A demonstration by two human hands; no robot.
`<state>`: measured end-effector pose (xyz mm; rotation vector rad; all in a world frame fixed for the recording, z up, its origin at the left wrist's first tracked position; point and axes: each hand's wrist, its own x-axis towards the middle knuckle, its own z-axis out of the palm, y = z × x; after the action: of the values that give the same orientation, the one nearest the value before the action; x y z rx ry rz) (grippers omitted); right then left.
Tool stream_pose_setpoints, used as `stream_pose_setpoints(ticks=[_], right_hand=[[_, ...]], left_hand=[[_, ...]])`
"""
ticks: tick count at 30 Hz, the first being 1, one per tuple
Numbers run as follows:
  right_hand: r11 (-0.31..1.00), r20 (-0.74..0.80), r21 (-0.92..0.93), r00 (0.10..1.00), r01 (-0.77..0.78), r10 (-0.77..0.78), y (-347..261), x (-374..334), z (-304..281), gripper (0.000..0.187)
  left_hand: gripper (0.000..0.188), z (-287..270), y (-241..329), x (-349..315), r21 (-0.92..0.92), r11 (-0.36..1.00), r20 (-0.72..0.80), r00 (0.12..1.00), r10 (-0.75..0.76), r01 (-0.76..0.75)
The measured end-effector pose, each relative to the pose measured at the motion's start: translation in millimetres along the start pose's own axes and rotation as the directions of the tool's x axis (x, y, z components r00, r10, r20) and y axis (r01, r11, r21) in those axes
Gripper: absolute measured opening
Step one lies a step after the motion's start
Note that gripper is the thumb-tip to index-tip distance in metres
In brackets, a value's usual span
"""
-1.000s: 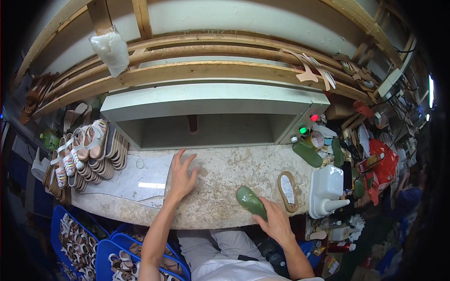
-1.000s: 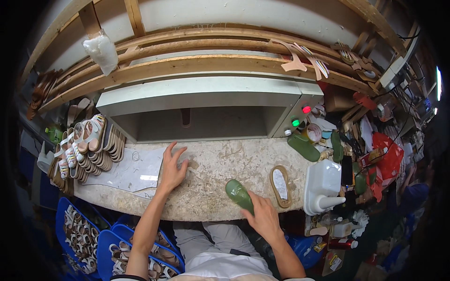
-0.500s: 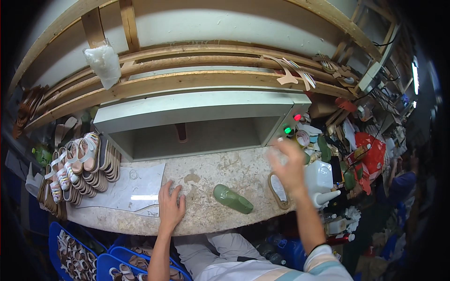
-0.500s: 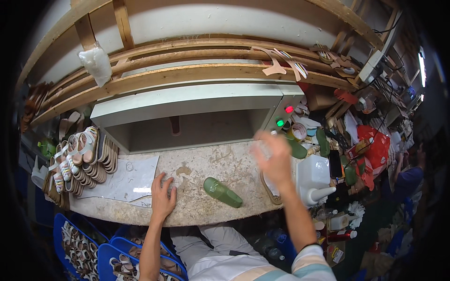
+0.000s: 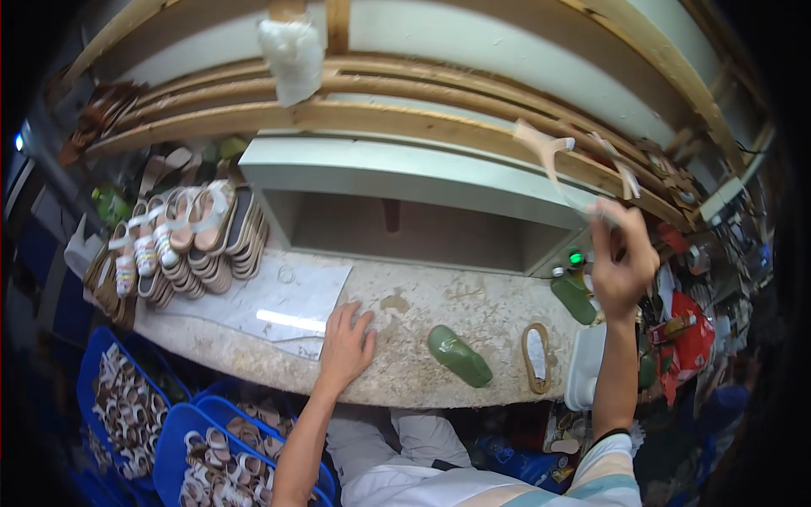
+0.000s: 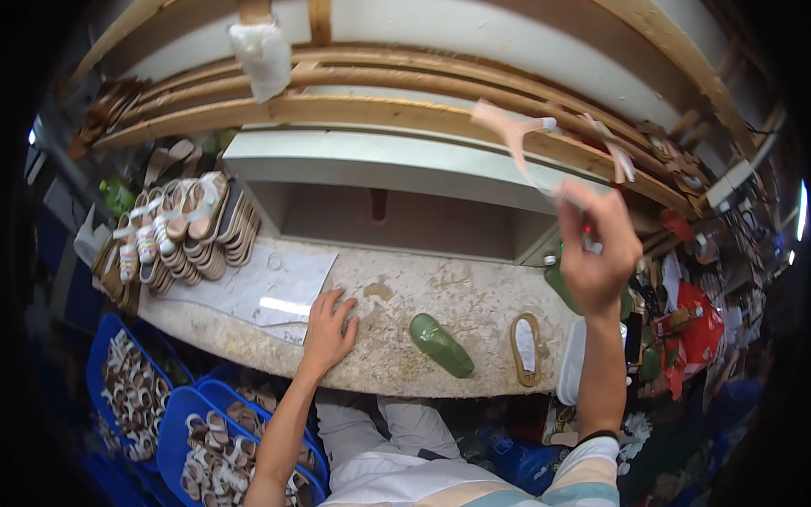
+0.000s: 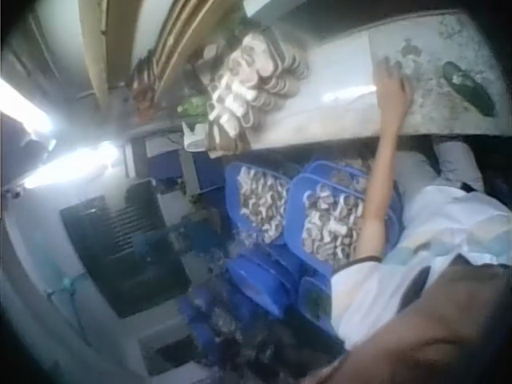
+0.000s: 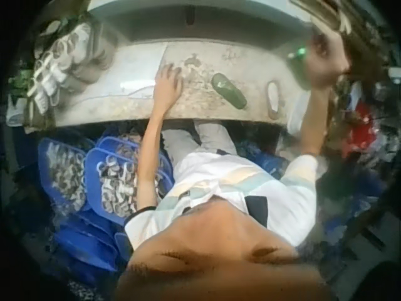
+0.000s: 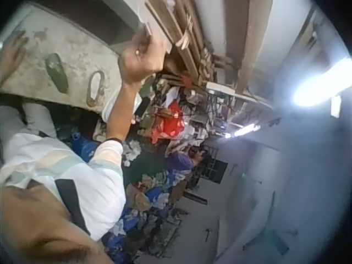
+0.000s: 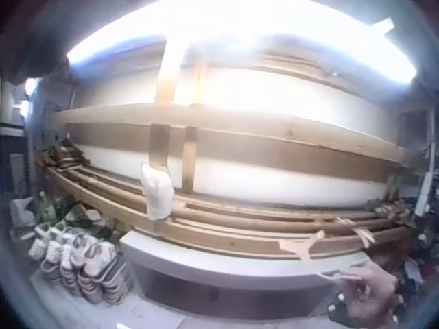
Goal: The person places shoe components into a heating chamber, opens a bottle, and wraps shoe straps around a shoe mold by hand.
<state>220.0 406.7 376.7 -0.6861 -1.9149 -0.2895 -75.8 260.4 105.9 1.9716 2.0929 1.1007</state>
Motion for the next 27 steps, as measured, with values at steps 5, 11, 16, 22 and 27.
stream_pose_setpoints(ticks=[5, 11, 16, 22, 27], right_hand=[[0.929, 0.475, 0.362, 0.872, -0.072, -0.117, -40, -46, 56, 0.023], [0.878, 0.556, 0.106, 0.76, -0.468, 0.338, 23, -84, 133, 0.017], [0.799, 0.124, 0.346, 0.868, -0.493, 0.482, 54, -132, 162, 0.019], [0.931, 0.306, 0.067, 0.895, -0.36, 0.324, 57, -170, 174, 0.023], [0.902, 0.623, -0.169, 0.666, -0.397, 0.41, 106, -189, 210, 0.024]], left_hand=[[0.033, -7, -4, -1, 0.005, 1.0, 0.002, 1.0, -0.003, 0.003], [0.033, 3, 0, 3, -0.011, 1.0, 0.007, 1.0, 0.014, -0.014], [0.034, 2, -2, 0, -0.001, 1.0, 0.013, 1.0, -0.005, 0.005], [0.033, 1, -4, 5, 0.006, 1.0, 0.014, 1.0, 0.012, -0.012], [0.034, -4, -1, 2, 0.011, 1.0, 0.025, 0.999, -0.024, 0.024]])
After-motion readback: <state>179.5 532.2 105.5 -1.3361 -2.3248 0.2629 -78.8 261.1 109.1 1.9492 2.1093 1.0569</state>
